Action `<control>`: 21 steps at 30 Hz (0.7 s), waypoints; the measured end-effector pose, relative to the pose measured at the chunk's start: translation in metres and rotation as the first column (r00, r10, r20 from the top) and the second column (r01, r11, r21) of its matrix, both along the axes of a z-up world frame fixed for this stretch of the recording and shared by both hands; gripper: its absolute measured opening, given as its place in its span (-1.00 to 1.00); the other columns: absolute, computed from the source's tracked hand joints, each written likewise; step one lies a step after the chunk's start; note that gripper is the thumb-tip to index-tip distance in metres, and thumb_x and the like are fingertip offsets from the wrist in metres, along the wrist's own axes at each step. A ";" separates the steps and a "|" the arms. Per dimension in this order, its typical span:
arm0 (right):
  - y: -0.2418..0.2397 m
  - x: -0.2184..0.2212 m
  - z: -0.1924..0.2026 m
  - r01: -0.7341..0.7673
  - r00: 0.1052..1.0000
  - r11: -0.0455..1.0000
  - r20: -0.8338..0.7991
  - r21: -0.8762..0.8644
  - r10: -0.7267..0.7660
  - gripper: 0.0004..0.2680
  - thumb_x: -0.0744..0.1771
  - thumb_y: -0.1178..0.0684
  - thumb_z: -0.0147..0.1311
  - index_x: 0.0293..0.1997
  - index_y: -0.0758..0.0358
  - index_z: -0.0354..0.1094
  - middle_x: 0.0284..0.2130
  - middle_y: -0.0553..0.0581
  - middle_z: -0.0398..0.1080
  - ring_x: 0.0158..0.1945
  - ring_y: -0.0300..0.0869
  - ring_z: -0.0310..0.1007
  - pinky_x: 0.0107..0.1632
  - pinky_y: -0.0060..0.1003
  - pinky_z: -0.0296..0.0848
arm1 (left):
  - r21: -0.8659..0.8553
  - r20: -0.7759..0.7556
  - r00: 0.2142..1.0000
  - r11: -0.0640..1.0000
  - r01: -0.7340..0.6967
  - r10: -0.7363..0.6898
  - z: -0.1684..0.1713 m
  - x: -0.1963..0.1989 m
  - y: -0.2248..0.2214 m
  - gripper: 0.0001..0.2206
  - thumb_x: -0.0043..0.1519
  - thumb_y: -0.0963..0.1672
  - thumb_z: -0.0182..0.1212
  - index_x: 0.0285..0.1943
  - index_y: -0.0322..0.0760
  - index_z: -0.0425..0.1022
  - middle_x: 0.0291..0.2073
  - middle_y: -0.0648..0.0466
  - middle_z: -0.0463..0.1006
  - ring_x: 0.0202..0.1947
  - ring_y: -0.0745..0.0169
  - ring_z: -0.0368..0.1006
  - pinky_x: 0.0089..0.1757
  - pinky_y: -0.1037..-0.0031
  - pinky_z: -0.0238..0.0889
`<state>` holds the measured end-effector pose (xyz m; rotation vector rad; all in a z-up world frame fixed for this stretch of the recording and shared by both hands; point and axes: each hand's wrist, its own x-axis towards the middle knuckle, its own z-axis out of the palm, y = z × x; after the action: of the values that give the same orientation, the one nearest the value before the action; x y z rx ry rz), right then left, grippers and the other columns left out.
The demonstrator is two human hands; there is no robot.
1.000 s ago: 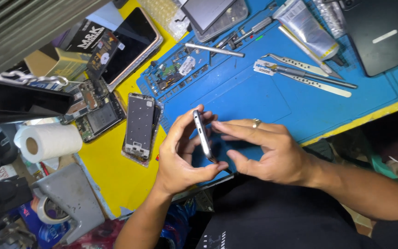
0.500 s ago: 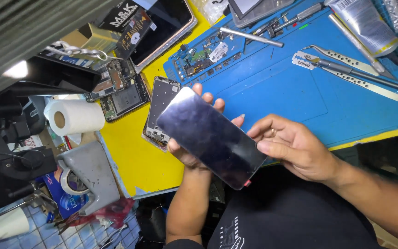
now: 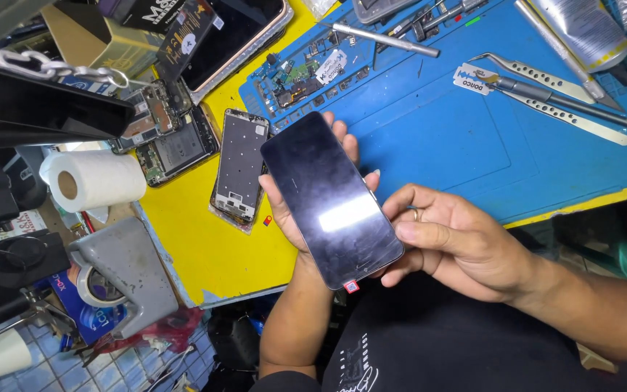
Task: Cleaning old adhesive from a mobile phone frame and applying new glue for screen replacement.
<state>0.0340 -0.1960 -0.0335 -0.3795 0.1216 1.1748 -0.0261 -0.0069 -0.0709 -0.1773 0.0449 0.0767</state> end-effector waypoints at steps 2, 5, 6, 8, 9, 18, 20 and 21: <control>0.000 0.000 -0.001 0.003 1.000 1.000 -0.013 -0.018 -0.003 -0.84 0.36 0.18 0.10 0.00 0.38 0.29 -0.25 0.29 0.47 -0.24 0.01 0.59 -0.19 -0.01 0.70 | -0.017 -0.012 1.000 1.000 -0.002 0.002 0.000 0.000 -0.001 -0.09 0.37 0.20 0.12 0.78 -0.12 -0.30 0.62 -0.08 -0.06 0.59 -0.03 -0.07 0.40 -0.22 -0.09; -0.001 0.000 -0.002 0.014 0.999 0.999 -0.029 -0.044 -0.015 -0.84 0.35 0.18 0.10 0.00 0.38 0.29 -0.22 0.28 0.45 -0.24 0.03 0.58 -0.20 -0.02 0.70 | -0.037 -0.038 0.999 0.999 0.001 -0.002 -0.001 0.000 -0.002 -0.10 0.38 0.21 0.10 0.78 -0.15 -0.28 0.62 -0.09 -0.05 0.59 -0.04 -0.09 0.41 -0.22 -0.11; -0.001 0.001 -0.003 0.023 0.999 0.998 -0.032 -0.050 -0.025 -0.84 0.36 0.19 0.09 0.01 0.39 0.30 -0.19 0.28 0.43 -0.23 0.05 0.58 -0.20 -0.02 0.70 | -0.041 -0.053 0.999 0.999 0.006 -0.008 -0.002 0.000 -0.002 -0.10 0.38 0.20 0.11 0.78 -0.17 -0.26 0.62 -0.10 -0.03 0.59 -0.05 -0.08 0.41 -0.21 -0.10; -0.001 0.000 -0.003 0.023 0.999 0.999 -0.037 -0.044 -0.025 -0.84 0.36 0.19 0.10 0.00 0.38 0.30 -0.19 0.28 0.44 -0.23 0.04 0.59 -0.19 -0.02 0.70 | -0.056 -0.058 0.998 0.998 0.004 -0.008 -0.001 0.000 -0.003 -0.10 0.38 0.21 0.11 0.77 -0.16 -0.25 0.62 -0.09 -0.03 0.59 -0.05 -0.08 0.41 -0.21 -0.11; -0.001 0.000 -0.003 0.025 0.999 0.999 -0.042 -0.036 -0.027 -0.84 0.35 0.19 0.10 0.00 0.36 0.29 -0.20 0.28 0.44 -0.24 0.04 0.59 -0.17 -0.03 0.69 | -0.070 -0.062 0.998 0.998 0.004 -0.009 -0.001 0.000 -0.003 -0.09 0.38 0.21 0.12 0.77 -0.15 -0.25 0.62 -0.08 -0.03 0.59 -0.06 -0.09 0.41 -0.21 -0.12; 0.002 -0.010 -0.035 0.146 0.892 0.947 0.451 -0.286 -0.001 -0.85 0.33 0.21 0.09 -0.04 0.44 0.38 -0.18 0.29 0.53 -0.18 -0.05 0.63 -0.13 -0.04 0.79 | 0.304 0.033 0.988 0.943 0.133 -0.150 0.007 -0.010 0.014 -0.01 0.27 0.13 0.24 0.74 -0.40 -0.25 0.44 -0.37 0.29 0.35 -0.54 0.33 0.33 -0.27 0.18; 0.002 -0.010 -0.044 0.139 0.863 0.927 0.501 -0.349 0.059 -0.84 0.32 0.22 0.13 -0.03 0.41 0.40 -0.20 0.26 0.53 -0.20 0.01 0.69 -0.08 -0.12 0.74 | 0.400 0.043 0.984 0.905 0.144 -0.175 0.015 -0.007 0.014 -0.03 0.22 0.10 0.29 0.68 -0.46 -0.17 0.37 -0.31 0.35 0.31 -0.34 0.38 0.32 -0.08 0.22; 0.001 -0.010 -0.050 0.137 0.839 0.895 0.530 -0.425 0.123 -0.83 0.30 0.23 0.17 -0.03 0.39 0.42 -0.22 0.23 0.54 -0.22 0.06 0.76 -0.02 -0.20 0.69 | 0.478 0.037 0.978 0.863 0.162 -0.204 0.018 -0.006 0.013 -0.05 0.18 0.08 0.34 0.63 -0.53 -0.08 0.31 -0.24 0.40 0.26 -0.13 0.42 0.32 0.11 0.25</control>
<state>0.0242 -0.1946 -0.0832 -1.1160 -0.1117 0.9807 -0.0320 0.0060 -0.0534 0.3169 -0.0445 -0.1120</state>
